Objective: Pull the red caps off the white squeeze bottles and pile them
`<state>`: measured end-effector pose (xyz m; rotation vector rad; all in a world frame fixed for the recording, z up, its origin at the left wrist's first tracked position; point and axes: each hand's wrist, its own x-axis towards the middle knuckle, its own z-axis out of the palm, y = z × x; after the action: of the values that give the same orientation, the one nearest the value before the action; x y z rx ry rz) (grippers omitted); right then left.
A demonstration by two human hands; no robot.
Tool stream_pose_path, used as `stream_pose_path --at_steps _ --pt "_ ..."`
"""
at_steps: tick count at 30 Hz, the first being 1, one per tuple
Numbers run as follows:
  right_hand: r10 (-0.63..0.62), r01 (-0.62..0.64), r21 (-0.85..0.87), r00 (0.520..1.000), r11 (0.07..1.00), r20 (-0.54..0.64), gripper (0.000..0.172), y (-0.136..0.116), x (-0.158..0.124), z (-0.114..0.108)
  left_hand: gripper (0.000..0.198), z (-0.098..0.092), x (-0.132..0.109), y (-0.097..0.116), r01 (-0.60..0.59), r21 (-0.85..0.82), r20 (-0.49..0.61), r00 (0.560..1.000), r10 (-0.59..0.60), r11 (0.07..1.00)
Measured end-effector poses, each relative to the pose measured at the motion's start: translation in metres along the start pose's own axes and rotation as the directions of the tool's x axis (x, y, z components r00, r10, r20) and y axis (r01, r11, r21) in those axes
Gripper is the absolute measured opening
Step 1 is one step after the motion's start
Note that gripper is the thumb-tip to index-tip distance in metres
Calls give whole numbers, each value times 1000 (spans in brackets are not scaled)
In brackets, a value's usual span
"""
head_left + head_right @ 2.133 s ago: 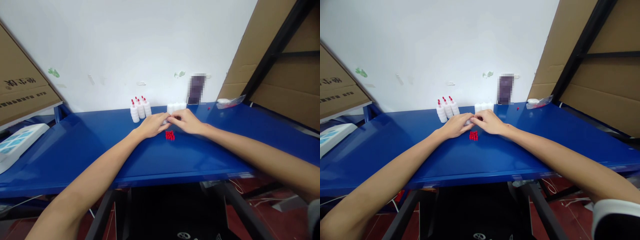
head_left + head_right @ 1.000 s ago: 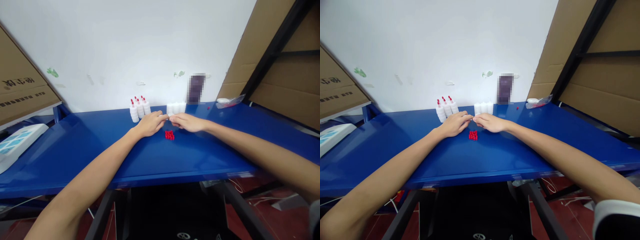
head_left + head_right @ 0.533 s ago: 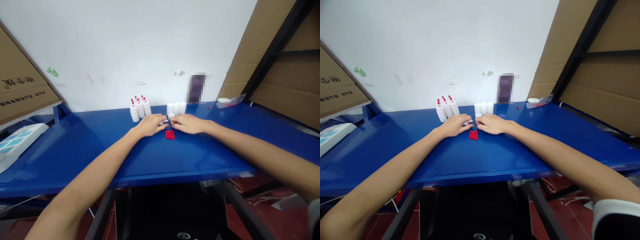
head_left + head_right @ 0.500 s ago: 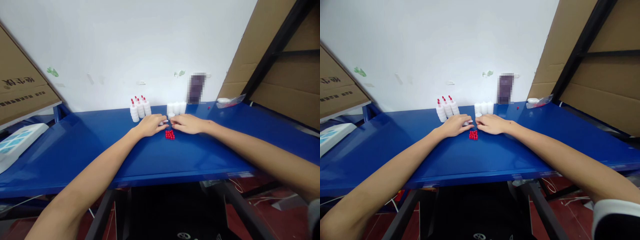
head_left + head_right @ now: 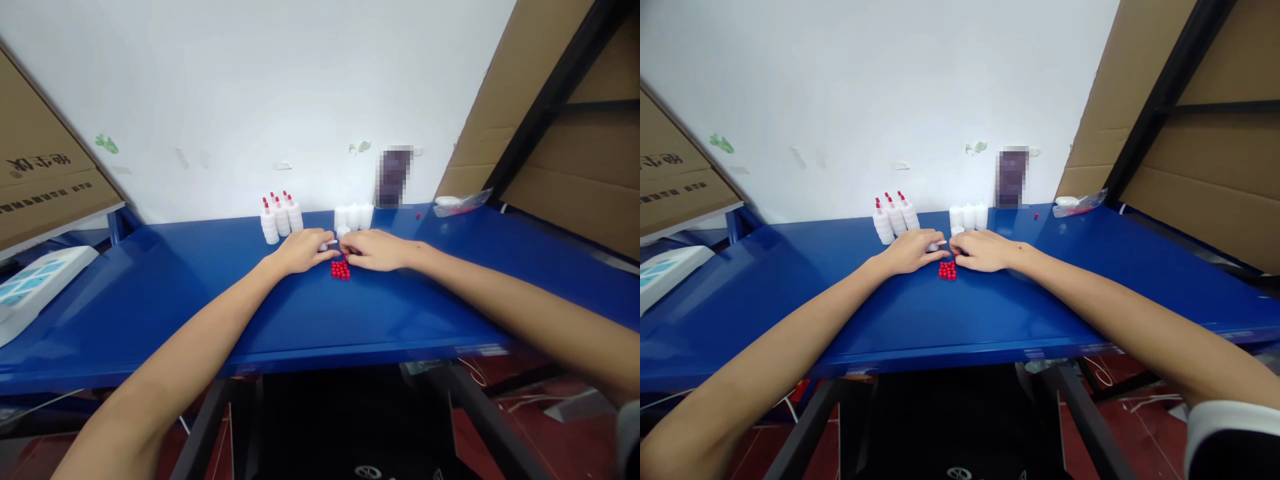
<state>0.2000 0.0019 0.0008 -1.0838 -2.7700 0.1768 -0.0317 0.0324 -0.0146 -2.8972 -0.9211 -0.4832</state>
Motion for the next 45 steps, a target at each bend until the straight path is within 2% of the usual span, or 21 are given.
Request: stream_pose_path --at_steps 15,28,34,45 --pt "-51 51 35 999 998 3 9 -3 0 0 38 2 0 -2 -20 -10 -2 1000 20 1000" --pt "-11 4 186 999 983 38 2 -3 -1 -3 42 2 0 -2 -19 -22 13 1000 20 1000" --pt "-1 -13 295 999 956 49 9 2 0 -1 42 0 0 -2 -16 -21 22 1000 17 1000" --pt "-11 4 365 1000 931 19 17 8 1 -2 25 -2 0 3 -10 -14 32 999 10 1000"
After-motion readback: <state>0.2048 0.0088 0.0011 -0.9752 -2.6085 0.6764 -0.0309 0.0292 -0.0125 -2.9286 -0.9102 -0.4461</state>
